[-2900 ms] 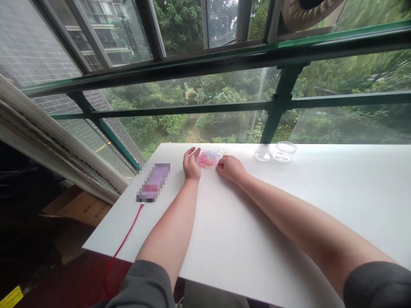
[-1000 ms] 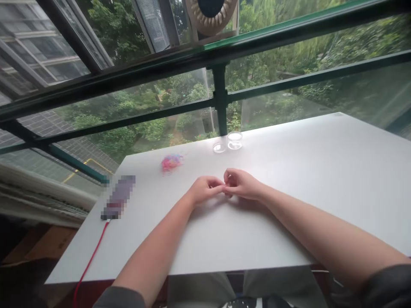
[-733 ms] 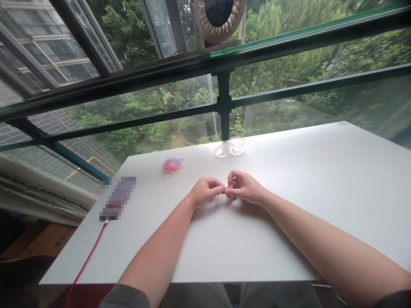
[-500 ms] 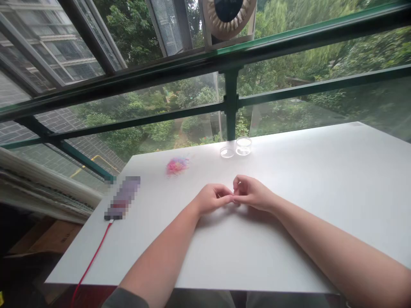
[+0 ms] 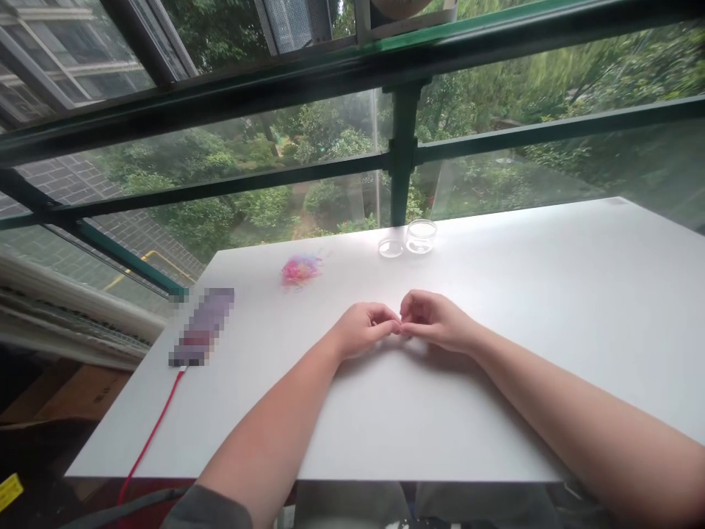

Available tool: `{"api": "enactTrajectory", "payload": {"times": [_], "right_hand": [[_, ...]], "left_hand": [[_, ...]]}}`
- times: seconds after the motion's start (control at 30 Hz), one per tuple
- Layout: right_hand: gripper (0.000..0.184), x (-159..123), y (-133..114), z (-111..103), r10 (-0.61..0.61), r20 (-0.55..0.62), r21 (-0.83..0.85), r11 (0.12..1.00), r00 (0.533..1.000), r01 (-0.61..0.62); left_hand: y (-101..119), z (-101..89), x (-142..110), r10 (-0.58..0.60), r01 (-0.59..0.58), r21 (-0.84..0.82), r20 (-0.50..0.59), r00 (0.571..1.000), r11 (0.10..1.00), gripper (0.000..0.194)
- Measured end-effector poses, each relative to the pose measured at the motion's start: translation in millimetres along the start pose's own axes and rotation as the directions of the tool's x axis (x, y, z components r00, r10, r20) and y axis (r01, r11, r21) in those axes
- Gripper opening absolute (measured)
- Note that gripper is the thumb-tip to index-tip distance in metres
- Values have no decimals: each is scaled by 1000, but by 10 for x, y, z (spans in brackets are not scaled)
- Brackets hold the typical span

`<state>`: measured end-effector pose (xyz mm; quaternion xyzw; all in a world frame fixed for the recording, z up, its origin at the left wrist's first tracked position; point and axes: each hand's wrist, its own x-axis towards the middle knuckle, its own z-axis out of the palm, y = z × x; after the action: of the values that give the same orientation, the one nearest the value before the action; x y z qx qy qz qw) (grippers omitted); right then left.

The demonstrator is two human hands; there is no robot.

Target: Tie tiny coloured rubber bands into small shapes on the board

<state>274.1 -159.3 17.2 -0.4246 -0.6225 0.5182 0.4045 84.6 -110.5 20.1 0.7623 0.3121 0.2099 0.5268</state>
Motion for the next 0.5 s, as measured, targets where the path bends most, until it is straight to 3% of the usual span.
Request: {"api": "enactTrajectory", "payload": {"times": [0.13, 0.27, 0.5], "right_hand": [[18, 13, -29, -15, -3, -87, 32, 999, 996, 6], [29, 35, 15, -27, -33, -86, -9, 999, 996, 33], [23, 52, 97, -4, -12, -196, -62, 998, 981, -1]], "left_hand": [[-27, 67, 20, 38, -39, -3, -150, 988, 999, 20], [-45, 88, 48, 75, -74, 14, -272, 959, 997, 20], [-38, 72, 50, 76, -68, 36, -323, 943, 997, 21]]}}
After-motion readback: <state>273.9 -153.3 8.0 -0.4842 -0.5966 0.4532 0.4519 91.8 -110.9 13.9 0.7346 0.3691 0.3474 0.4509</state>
